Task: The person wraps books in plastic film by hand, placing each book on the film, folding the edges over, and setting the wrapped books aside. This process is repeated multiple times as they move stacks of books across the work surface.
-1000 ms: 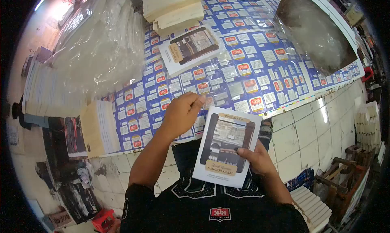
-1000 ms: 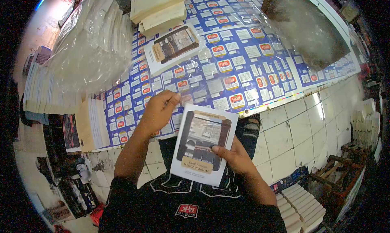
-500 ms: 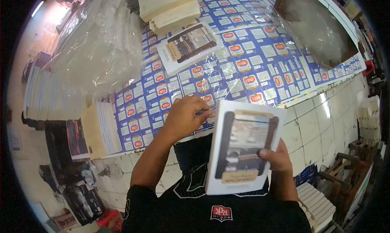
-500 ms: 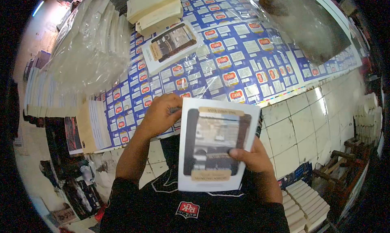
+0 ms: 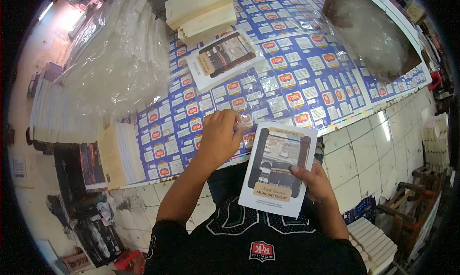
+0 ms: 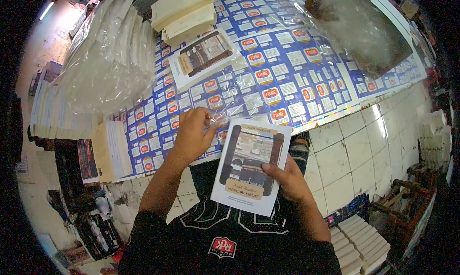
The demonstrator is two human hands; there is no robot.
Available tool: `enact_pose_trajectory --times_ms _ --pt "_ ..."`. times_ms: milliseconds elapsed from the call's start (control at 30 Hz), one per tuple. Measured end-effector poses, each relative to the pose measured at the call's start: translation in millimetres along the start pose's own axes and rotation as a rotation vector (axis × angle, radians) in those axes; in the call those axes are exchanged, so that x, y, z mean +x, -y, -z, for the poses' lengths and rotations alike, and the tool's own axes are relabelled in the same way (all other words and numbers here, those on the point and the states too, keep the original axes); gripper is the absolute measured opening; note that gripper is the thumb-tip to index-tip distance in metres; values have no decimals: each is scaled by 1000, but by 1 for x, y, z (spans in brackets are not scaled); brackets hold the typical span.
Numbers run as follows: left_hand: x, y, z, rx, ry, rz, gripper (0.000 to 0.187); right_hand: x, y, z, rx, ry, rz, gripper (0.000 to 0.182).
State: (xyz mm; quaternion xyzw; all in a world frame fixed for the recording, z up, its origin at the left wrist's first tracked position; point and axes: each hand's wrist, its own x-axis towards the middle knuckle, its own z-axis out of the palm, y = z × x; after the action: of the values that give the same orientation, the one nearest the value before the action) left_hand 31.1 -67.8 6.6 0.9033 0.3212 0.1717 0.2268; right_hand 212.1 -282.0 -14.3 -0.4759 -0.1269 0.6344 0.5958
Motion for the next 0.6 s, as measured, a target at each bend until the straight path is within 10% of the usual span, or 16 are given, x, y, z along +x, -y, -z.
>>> enact_pose_trajectory --times_ms 233,600 --pt "-35 -3 -4 339 -363 97 45 15 3 -26 276 -220 103 48" --pt "-75 3 -21 -246 -384 391 55 29 -9 -42 291 -222 164 48"
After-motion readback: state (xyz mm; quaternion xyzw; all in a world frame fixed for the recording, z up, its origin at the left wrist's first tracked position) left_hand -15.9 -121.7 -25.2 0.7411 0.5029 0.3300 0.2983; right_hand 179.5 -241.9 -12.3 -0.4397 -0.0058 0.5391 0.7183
